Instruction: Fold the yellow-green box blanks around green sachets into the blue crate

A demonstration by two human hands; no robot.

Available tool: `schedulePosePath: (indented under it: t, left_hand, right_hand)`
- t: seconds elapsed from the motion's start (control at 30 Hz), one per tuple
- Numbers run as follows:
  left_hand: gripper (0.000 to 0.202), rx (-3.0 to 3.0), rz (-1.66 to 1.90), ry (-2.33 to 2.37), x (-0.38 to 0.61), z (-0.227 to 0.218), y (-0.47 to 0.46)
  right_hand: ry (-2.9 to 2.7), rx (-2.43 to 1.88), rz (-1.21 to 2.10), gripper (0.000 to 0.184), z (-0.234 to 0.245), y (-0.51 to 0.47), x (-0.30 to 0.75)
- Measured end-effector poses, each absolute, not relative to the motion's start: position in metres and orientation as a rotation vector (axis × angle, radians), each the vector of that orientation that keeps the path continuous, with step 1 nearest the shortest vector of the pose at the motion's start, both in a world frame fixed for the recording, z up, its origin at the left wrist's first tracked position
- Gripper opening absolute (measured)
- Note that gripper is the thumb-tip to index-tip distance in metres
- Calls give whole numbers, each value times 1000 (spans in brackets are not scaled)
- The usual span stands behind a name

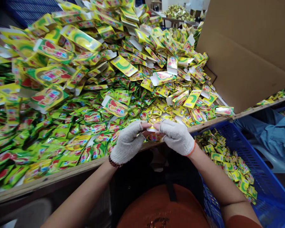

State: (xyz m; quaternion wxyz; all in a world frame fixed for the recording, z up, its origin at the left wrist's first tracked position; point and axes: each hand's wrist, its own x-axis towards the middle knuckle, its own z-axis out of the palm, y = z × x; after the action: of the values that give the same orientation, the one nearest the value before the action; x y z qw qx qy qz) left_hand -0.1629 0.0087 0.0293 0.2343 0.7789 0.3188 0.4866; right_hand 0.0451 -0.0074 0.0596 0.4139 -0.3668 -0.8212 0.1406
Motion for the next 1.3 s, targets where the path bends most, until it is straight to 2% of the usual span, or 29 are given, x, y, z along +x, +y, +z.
schedulePosePath:
  t: [0.2,0.33,0.47,0.6,0.8,1.0,1.07,1.17,1.23,1.3]
  left_hand:
    - [38,2059,1263,940,-158,32,2]
    - [43,2053,1237,960,-157,34,1]
    - [45,1984,1245,948,-158,31,3]
    - [36,2104,1301,870,-160,34,5]
    - [29,2162,1280,894,-157,40,2]
    - [37,2029,1263,932,-152,41,1]
    - [36,2035,1258,935,-150,42,1]
    - [38,2087,1229,941,-147,44,2]
    - [45,2122,1185,924,-147,44,5]
    - [47,2181,1181,944,-155,43,14]
  right_hand:
    - [-1889,-1222,489,18,71,-8,39]
    - [-1948,-1175,428,18,74,-5,42]
    - [-2157,-915,355,28,69,-7,51]
    - [-2249,-855,325,42,60,-12,56]
    - [-2042,-879,230,45,49,-16,45]
    - [-1993,-844,157,56,41,-15,37]
    - [-1997,-838,199,54,39,-13,37]
    - [-1905,-973,366,38,39,-13,43]
    - [-1702,-1120,516,26,41,-15,57]
    - [-1431,-1163,687,25,44,-20,80]
